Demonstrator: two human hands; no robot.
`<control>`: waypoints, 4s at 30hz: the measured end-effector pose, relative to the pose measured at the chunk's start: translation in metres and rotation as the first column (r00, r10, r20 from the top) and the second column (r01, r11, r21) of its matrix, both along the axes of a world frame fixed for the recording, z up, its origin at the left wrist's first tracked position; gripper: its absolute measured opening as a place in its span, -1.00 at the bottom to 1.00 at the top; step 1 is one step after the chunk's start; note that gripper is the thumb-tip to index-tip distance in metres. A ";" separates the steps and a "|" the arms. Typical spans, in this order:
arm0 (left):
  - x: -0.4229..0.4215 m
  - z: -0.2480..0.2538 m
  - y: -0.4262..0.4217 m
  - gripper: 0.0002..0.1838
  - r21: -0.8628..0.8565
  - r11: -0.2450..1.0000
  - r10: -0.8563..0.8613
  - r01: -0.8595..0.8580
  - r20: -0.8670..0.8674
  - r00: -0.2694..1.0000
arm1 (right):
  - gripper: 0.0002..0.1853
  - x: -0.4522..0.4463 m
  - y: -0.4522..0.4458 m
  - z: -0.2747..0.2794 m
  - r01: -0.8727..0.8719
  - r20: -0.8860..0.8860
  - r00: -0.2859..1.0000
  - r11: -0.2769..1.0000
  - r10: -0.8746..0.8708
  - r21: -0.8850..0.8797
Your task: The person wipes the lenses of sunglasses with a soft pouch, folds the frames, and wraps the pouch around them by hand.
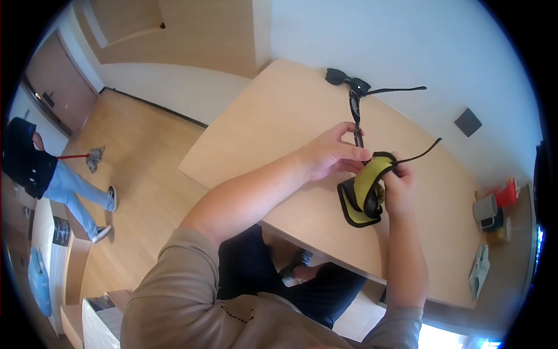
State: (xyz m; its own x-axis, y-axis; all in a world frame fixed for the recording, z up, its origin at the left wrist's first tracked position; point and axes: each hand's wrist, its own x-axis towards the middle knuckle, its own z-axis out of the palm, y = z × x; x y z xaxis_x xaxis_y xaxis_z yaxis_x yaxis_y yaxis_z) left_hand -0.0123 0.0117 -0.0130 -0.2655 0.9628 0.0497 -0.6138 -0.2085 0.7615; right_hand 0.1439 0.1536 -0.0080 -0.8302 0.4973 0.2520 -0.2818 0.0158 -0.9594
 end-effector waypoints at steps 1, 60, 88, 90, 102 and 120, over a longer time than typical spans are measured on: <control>0.000 0.001 -0.001 -0.35 0.009 1.000 -0.001 0.001 0.006 1.000 | -0.87 0.002 0.002 0.002 0.041 -0.012 0.999 0.998 -0.042 -0.038; 0.007 -0.001 -0.002 -0.31 -0.030 0.986 0.153 -0.163 -0.204 0.967 | -0.74 -0.004 -0.005 -0.006 0.023 0.246 0.969 0.999 -0.012 -0.041; 0.005 -0.005 0.003 -0.34 -0.101 0.970 0.193 -0.223 -0.246 0.950 | -0.78 -0.005 0.000 -0.001 0.169 0.318 0.935 0.986 -0.155 -0.016; 0.006 0.000 -0.001 -0.33 -0.118 0.965 0.198 -0.232 -0.249 0.948 | -0.79 -0.003 0.013 -0.002 0.192 0.167 0.972 0.971 -0.167 -0.144; 0.002 -0.006 0.002 -0.34 -0.126 0.958 0.206 -0.259 -0.326 0.923 | -0.81 0.002 0.026 0.000 0.212 0.069 0.977 0.948 -0.201 -0.238; 0.001 -0.004 0.003 -0.31 -0.173 0.946 0.207 -0.274 -0.325 0.923 | -0.88 0.008 0.069 -0.003 0.311 -0.198 0.903 0.898 -0.381 -0.311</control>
State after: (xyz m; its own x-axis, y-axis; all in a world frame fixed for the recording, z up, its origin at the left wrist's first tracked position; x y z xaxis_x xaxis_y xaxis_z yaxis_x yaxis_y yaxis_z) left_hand -0.0110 0.0147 -0.0169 -0.4948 0.8683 -0.0341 -0.3023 -0.1353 0.9436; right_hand 0.1521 0.2224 -0.0114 -0.5209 0.8181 0.2438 -0.5334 -0.0890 -0.8412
